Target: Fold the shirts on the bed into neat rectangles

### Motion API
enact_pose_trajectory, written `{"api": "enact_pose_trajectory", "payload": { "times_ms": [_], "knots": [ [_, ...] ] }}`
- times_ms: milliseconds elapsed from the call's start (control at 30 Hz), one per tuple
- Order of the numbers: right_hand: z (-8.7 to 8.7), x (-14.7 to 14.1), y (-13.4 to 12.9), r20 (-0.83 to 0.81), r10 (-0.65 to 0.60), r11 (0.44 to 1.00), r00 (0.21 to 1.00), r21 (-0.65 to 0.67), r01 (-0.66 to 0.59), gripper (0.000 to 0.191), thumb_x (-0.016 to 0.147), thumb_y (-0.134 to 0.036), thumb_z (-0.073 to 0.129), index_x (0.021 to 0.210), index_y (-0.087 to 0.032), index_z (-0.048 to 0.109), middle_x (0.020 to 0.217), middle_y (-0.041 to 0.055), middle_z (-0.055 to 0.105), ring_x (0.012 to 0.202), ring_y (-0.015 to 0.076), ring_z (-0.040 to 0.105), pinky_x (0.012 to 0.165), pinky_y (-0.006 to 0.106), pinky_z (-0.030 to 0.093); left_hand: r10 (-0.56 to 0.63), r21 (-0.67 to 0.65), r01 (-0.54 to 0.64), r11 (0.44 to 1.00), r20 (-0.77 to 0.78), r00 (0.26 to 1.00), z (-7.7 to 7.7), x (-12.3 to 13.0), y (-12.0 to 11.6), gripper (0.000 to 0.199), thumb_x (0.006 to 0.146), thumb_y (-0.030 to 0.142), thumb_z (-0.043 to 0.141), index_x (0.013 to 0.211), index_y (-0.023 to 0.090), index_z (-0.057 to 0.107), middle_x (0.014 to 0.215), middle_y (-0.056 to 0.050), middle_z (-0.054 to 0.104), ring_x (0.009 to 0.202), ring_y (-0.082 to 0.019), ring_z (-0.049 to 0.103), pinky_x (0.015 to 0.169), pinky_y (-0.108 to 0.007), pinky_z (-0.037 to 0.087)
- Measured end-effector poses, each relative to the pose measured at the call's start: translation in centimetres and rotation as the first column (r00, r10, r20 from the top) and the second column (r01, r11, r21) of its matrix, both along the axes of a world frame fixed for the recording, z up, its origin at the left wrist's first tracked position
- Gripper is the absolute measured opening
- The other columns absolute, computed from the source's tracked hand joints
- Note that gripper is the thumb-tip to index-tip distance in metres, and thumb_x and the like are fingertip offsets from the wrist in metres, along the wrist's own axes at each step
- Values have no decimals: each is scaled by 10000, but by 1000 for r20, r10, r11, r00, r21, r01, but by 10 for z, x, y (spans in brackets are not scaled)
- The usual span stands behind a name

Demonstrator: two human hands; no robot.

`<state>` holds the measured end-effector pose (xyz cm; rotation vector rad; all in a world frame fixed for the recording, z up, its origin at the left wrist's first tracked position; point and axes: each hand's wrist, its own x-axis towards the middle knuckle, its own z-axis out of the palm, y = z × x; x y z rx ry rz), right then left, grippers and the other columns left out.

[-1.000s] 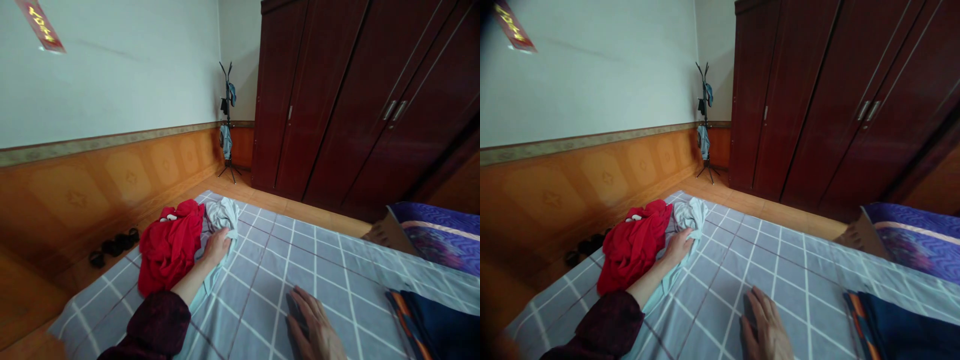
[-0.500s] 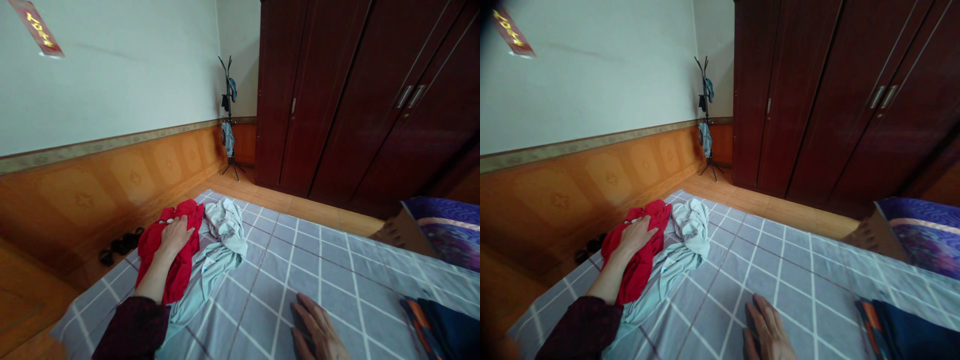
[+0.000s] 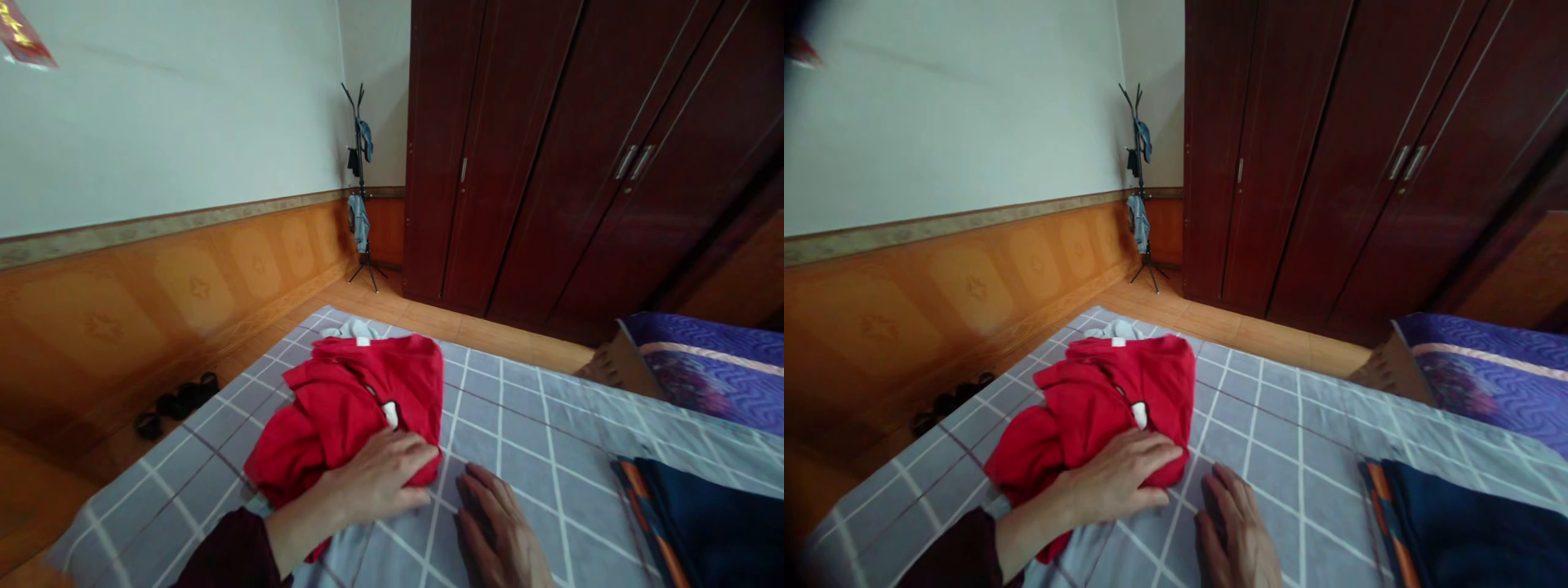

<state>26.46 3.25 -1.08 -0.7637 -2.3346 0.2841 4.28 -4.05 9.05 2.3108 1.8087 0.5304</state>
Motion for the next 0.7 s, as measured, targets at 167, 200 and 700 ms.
{"api": "enact_pose_trajectory", "payload": {
  "times_ms": [167,200,700],
  "knots": [
    [-2,0,-5,-45,-28,997,999,-69,25,450,875,-309,498,1306,-192,440,1222,149,595,1101,269,595,873,420,549,108,0,-108,994,61,992,23,-15,-4,245,913,267,525,1143,253,608,1191,4,633,1112,-151,566,1008,-268,403],
    [-2,0,-6,-37,-29,997,999,-71,26,484,873,-304,497,1334,-188,404,1230,154,587,1106,273,591,874,427,547,187,42,-189,981,32,982,27,-28,-3,251,915,250,507,1145,246,608,1205,-6,623,1131,-160,552,1025,-286,392],
    [31,-46,-21,90,114,986,989,-130,-102,596,796,-129,511,1379,-181,398,1173,124,599,1060,262,570,883,426,505,412,112,-441,891,213,886,28,-94,5,197,895,274,433,822,195,598,864,-28,645,839,-186,611,785,-286,441]
  ]
}}
